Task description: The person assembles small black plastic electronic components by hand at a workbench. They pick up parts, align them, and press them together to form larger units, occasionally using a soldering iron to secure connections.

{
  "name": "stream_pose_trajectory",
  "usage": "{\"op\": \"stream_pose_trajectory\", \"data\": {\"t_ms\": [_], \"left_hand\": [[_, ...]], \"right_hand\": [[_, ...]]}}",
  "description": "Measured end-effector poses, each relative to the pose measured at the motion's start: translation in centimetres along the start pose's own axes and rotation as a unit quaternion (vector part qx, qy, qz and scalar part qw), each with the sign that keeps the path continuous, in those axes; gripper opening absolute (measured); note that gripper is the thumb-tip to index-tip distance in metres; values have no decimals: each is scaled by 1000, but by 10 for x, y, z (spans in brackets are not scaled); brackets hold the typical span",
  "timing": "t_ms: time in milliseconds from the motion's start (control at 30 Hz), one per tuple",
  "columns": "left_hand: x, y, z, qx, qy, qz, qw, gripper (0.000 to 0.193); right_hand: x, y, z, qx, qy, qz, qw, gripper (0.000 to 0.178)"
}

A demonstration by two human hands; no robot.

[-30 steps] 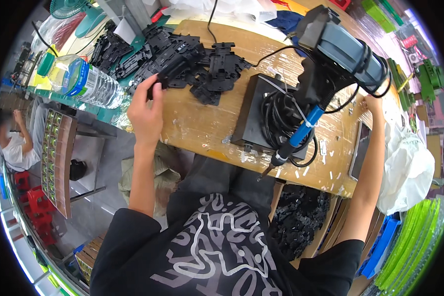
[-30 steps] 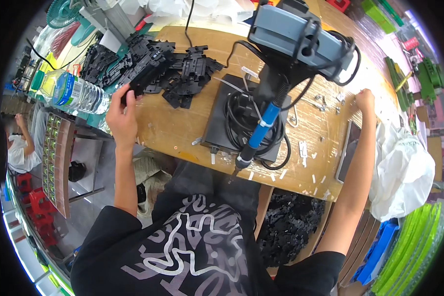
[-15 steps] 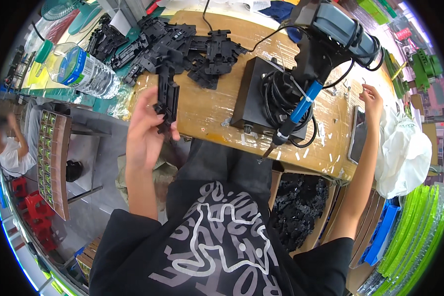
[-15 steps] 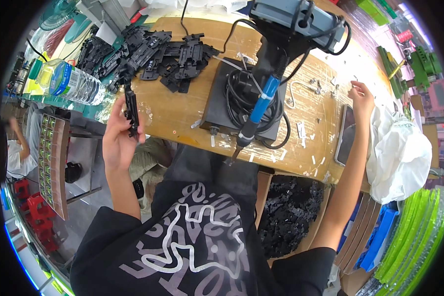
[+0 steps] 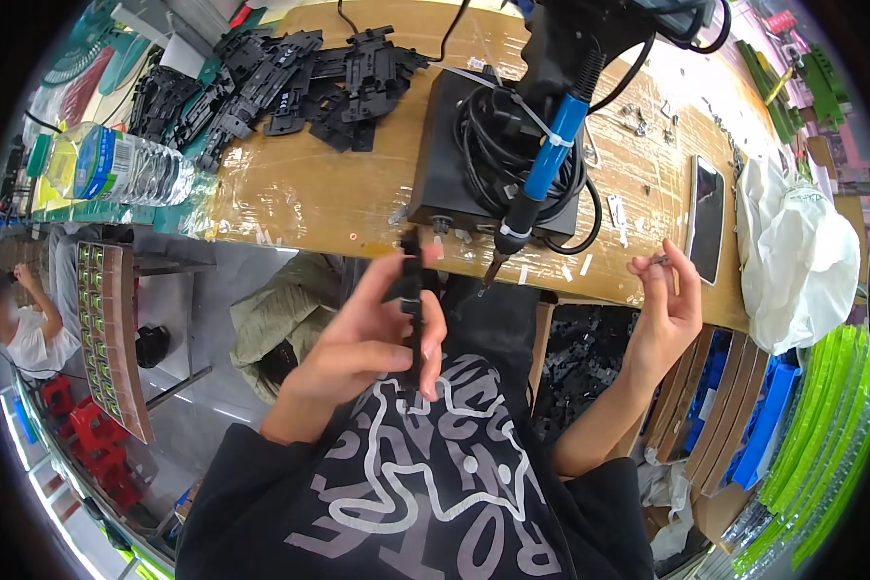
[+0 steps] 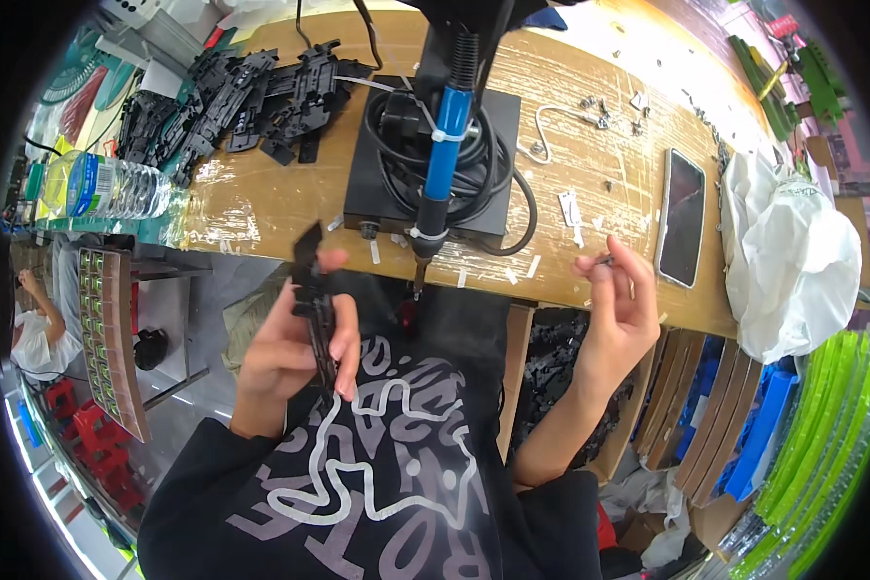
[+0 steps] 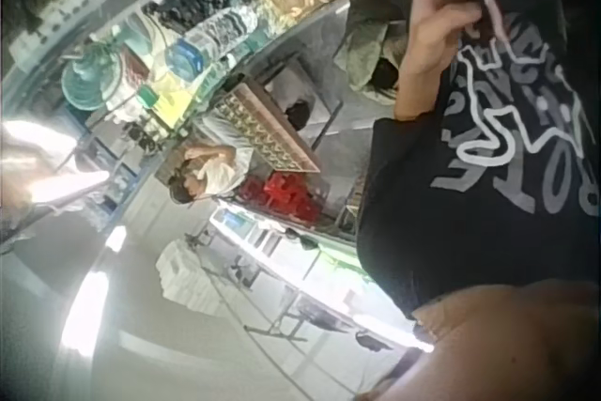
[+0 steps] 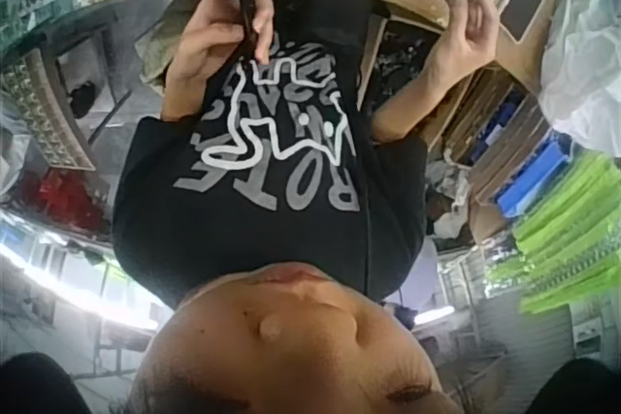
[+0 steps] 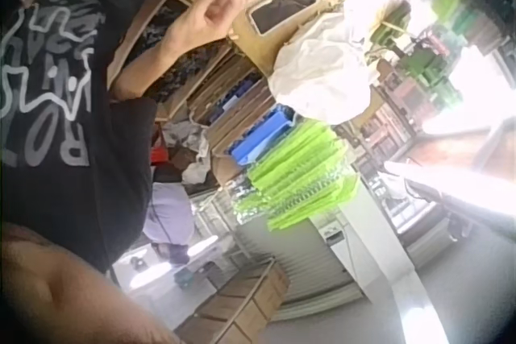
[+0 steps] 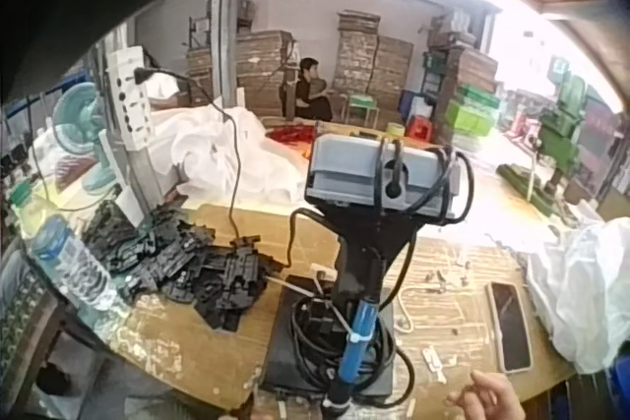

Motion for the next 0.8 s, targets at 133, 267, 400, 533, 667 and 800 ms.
{"op": "stream_pose_trajectory", "data": {"t_ms": [133, 267, 400, 533, 667, 800], "left_hand": [[-12, -1, 20, 92, -63, 32, 993, 67], [-27, -4, 36, 167, -110, 101, 974, 70], [-39, -7, 45, 263, -93, 135, 951, 63], [-37, -7, 52, 262, -52, 124, 956, 56], [-34, 1, 42, 146, 66, 72, 985, 62], [-28, 4, 36, 18, 100, 38, 994, 69]], "right_hand": [[-5, -16, 1, -28, 79, 6, 996, 16], [-19, -32, 10, -43, 124, 56, 990, 16], [-27, -42, 21, -32, 168, 119, 978, 20], [-41, -49, 26, -7, 167, 167, 972, 22], [-46, -58, 24, -6, 194, 167, 967, 23], [-47, -63, 22, -7, 238, 142, 961, 21]]}}
Point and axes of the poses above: each hand's wrist, its own y-axis towards the middle knuckle, its own x-axis out of the back of the hand, z = x × y, the point moved 6 cm from there along y, towards the middle knuckle, and after that the axes turned 5 degrees about y, right-handed, at the moved point
